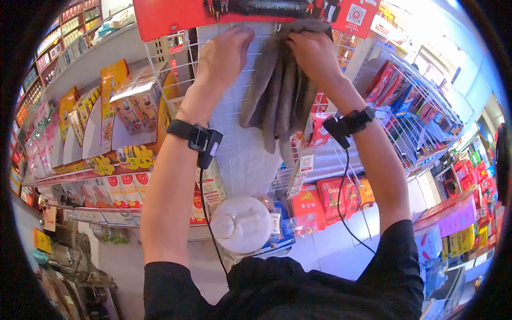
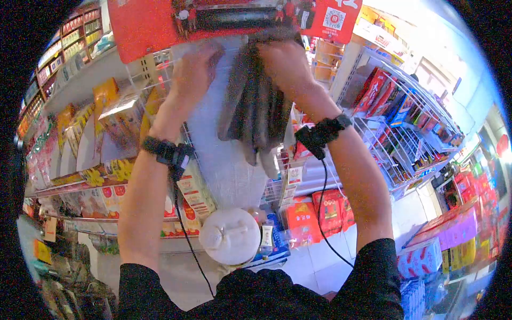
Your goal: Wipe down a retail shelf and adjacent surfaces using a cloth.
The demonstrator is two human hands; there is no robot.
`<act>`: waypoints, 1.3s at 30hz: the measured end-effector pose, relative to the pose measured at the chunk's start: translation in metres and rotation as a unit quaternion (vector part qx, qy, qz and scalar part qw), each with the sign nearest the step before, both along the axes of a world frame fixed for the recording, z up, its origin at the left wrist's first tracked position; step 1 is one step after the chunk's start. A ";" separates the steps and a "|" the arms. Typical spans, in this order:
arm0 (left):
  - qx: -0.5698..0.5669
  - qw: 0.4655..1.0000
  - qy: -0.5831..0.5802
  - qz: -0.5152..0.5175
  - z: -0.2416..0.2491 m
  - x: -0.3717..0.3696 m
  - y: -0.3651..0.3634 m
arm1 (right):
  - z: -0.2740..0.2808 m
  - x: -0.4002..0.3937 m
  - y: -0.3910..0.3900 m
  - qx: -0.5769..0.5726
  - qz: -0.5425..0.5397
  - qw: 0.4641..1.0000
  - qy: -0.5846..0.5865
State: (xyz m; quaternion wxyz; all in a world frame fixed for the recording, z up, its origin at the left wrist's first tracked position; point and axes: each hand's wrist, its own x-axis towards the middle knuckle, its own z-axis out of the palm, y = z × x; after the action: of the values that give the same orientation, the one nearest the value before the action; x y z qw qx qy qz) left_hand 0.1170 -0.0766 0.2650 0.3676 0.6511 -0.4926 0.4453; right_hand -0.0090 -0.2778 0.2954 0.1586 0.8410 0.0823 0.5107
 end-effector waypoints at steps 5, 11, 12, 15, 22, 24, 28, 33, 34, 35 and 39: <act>-0.002 0.999 -0.016 0.028 -0.001 0.001 -0.004 | -0.014 -0.025 -0.039 -0.014 -0.001 0.997 -0.078; -0.014 0.999 -0.036 0.008 -0.002 0.006 -0.009 | -0.019 -0.038 -0.048 0.047 -0.060 0.987 -0.140; -0.006 1.000 -0.024 0.001 -0.002 0.007 -0.009 | -0.014 -0.035 -0.052 0.058 -0.053 0.987 -0.140; -0.008 0.999 -0.031 0.009 0.000 0.009 -0.011 | -0.003 -0.032 -0.052 0.072 -0.052 0.989 -0.120; -0.004 1.000 -0.024 0.016 0.002 0.008 -0.011 | -0.003 -0.034 -0.047 0.026 -0.071 0.996 -0.056; -0.013 1.000 -0.025 -0.002 0.002 0.008 -0.011 | -0.004 -0.036 -0.045 0.045 -0.069 0.995 -0.050; -0.034 0.999 -0.035 -0.011 0.005 0.005 -0.011 | -0.004 -0.041 -0.038 0.108 -0.030 0.993 -0.028; -0.004 1.000 -0.002 -0.002 0.003 0.000 -0.006 | -0.002 -0.042 -0.043 0.087 -0.028 0.996 -0.015; -0.002 1.000 -0.003 -0.002 0.003 0.001 -0.006 | 0.005 -0.043 -0.043 0.062 -0.047 0.997 0.000; 0.001 1.000 -0.011 -0.007 0.004 0.003 -0.005 | 0.009 -0.043 -0.041 0.037 -0.064 0.997 0.014; -0.004 1.000 -0.005 -0.019 0.004 0.009 -0.007 | 0.009 -0.056 -0.056 -0.016 -0.089 0.996 0.006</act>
State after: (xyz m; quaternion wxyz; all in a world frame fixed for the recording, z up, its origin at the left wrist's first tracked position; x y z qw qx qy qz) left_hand 0.1262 -0.0839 0.2690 0.3759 0.6382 -0.5050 0.4431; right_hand -0.0649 -0.3336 0.3043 0.2160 0.8453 0.0161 0.4884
